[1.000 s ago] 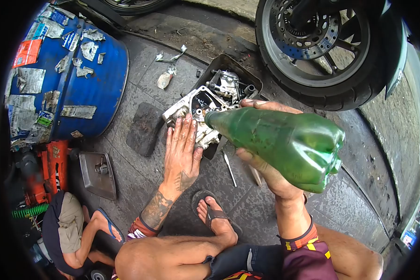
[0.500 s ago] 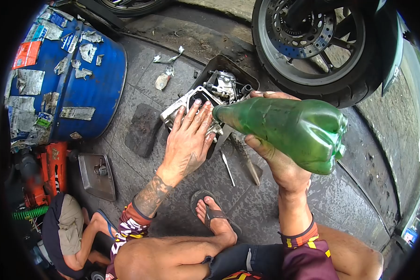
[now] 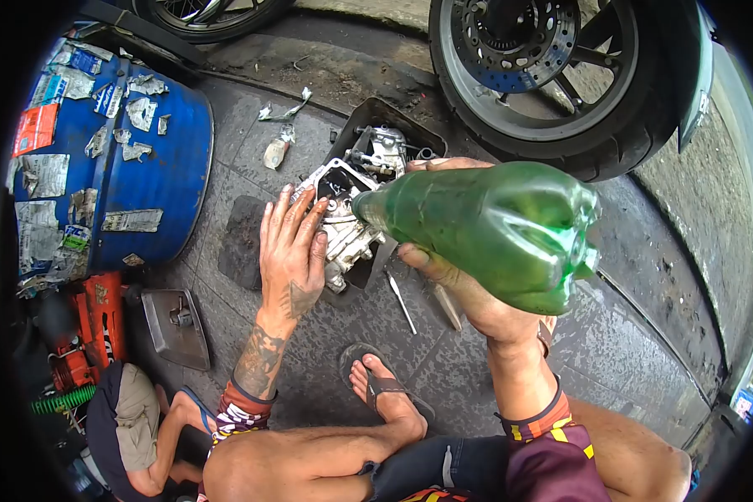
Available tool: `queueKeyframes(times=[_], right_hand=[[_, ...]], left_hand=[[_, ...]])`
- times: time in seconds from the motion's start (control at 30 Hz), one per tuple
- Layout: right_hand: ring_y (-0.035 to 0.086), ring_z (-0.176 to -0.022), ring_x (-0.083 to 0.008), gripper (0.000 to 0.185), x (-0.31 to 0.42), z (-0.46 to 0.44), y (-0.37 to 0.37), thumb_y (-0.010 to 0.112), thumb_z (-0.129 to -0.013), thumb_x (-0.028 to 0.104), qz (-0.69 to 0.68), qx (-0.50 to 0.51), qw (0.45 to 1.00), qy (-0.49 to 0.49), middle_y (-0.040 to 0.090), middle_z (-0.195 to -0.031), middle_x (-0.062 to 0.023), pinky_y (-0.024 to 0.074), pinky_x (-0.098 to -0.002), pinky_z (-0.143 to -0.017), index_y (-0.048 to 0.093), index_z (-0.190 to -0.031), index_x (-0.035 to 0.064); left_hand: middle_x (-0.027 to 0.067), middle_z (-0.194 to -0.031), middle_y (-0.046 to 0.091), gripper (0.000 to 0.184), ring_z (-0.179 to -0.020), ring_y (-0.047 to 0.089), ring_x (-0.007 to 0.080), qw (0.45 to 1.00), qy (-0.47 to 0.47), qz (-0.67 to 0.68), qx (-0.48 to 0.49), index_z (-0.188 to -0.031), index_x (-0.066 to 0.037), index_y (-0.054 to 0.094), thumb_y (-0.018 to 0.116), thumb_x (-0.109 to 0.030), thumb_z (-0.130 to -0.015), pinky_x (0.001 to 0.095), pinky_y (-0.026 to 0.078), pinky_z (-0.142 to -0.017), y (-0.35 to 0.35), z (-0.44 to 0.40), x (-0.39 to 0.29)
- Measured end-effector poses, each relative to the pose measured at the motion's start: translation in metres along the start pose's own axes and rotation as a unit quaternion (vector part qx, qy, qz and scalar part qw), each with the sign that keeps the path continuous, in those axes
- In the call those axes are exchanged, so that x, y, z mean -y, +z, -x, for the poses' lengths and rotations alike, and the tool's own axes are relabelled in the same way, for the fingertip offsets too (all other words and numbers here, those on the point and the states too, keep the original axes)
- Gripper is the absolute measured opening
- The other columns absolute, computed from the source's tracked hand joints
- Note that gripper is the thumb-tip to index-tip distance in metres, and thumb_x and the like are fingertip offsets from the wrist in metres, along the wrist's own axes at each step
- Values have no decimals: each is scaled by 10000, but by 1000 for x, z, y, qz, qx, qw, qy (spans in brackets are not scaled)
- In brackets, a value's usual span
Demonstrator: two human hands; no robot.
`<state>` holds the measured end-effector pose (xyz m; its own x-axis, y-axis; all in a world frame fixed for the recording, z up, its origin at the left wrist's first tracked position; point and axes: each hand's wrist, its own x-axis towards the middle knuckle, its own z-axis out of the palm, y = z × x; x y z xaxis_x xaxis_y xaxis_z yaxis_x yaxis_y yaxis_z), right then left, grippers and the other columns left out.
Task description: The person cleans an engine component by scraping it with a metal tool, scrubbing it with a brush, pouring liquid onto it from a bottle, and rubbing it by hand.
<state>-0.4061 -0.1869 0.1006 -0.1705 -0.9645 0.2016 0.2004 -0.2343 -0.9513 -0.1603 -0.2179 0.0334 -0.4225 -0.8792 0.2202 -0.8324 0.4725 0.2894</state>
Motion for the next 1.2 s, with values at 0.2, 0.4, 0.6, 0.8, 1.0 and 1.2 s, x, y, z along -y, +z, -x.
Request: queueKeyframes(times=[0.2, 0.4, 0.6, 0.8, 1.0, 1.2], right_hand=[[602, -1174, -226, 638, -4, -6, 10, 862, -726, 3, -8, 23, 1000, 3, 618, -1277, -121, 509, -373, -1012, 562, -1289, 13], [616, -1142, -226, 620, -10, -9, 11, 871, -728, 28, 3, -4, 1000, -4, 628, -1255, -115, 517, -371, -994, 577, -1273, 20], [615, -1155, -232, 568, -6, -15, 10, 852, -744, 8, 14, -30, 999, 14, 632, -1233, -115, 518, -382, -999, 595, -1250, 7], [603, -1170, -238, 558, -13, -15, 7, 852, -754, 23, 47, -27, 998, -21, 610, -1273, -119, 512, -381, -1002, 592, -1248, 17], [594, -1179, -239, 553, -18, -15, 6, 855, -757, 39, 62, -4, 997, -50, 613, -1265, -117, 504, -379, -1008, 592, -1243, 29], [609, -1154, -209, 559, -22, -25, 17, 860, -745, 25, 67, 2, 996, -66, 628, -1254, -109, 508, -361, -1000, 595, -1238, 26]], left_hand=[[140, -1484, 485, 402, -1440, 347, 376, 1000, -8, -15, 5, -1352, -76, 592, 513, -222, -986, 573, 218, -1181, 0, 2, 0], [124, -1476, 499, 384, -1441, 351, 369, 1000, -8, -18, 3, -1333, -88, 620, 533, -207, -978, 573, 222, -1181, -2, 4, -4], [104, -1491, 482, 391, -1443, 347, 354, 999, 19, -40, 25, -1337, -81, 602, 547, -216, -974, 565, 226, -1184, 8, -19, -6], [103, -1433, 514, 334, -1441, 342, 342, 998, 46, -27, 38, -1270, -80, 627, 551, -219, -976, 557, 241, -1182, 6, -32, -5], [126, -1535, 415, 350, -1447, 320, 370, 999, 28, -39, 5, -1260, -77, 645, 557, -253, -971, 585, 219, -1175, 14, -33, -4], [119, -1562, 391, 370, -1460, 303, 367, 996, 13, -84, 10, -1313, -110, 624, 548, -245, -977, 573, 220, -1180, 16, -36, -9]])
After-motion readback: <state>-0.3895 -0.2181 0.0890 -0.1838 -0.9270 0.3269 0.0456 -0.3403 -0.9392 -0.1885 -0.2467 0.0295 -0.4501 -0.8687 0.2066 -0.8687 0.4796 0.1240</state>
